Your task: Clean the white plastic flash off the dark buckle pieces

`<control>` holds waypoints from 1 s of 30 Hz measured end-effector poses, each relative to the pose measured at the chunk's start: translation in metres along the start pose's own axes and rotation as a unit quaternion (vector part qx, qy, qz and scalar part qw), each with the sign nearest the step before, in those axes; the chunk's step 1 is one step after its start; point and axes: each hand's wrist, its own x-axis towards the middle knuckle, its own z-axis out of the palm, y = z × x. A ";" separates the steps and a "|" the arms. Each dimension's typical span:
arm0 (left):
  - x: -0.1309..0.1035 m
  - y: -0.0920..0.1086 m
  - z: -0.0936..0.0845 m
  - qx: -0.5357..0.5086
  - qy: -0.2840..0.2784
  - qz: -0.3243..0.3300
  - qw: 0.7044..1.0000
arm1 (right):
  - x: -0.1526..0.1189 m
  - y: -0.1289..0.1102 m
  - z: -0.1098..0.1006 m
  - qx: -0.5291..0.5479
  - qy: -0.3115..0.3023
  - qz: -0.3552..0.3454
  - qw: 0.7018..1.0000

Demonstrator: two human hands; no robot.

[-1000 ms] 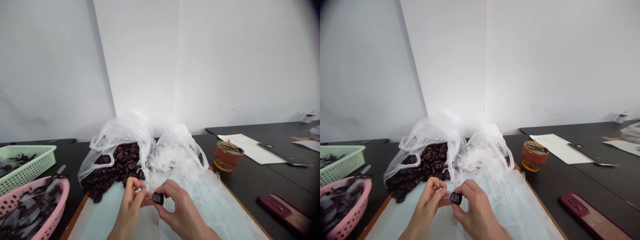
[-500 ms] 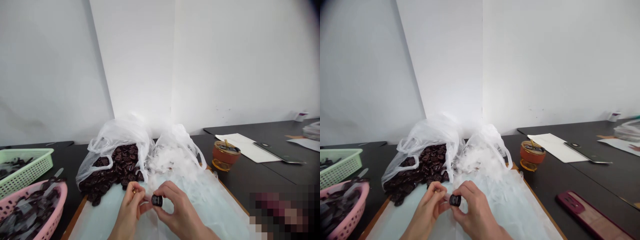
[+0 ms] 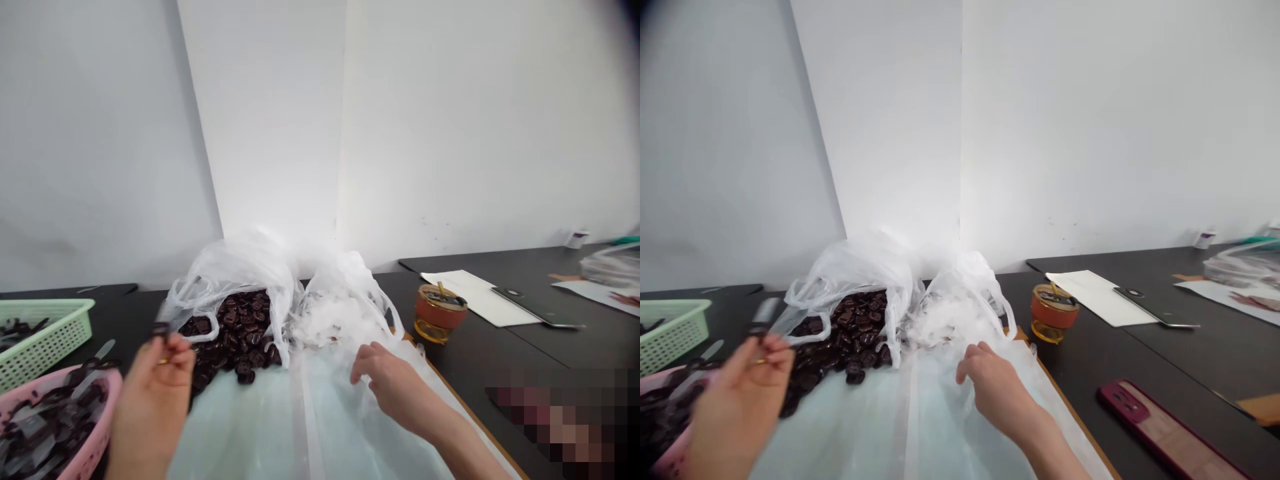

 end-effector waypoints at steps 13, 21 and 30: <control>-0.031 -0.035 0.018 0.204 -0.094 -0.150 0.963 | 0.000 0.023 0.009 0.066 -0.060 -0.010 0.996; -0.068 -0.078 0.007 0.429 -0.307 -0.193 0.827 | 0.000 -0.023 0.006 0.123 0.005 -0.057 0.991; -0.067 -0.086 0.003 0.417 -0.294 -0.203 0.836 | 0.001 -0.044 0.025 0.338 -0.051 -0.032 0.939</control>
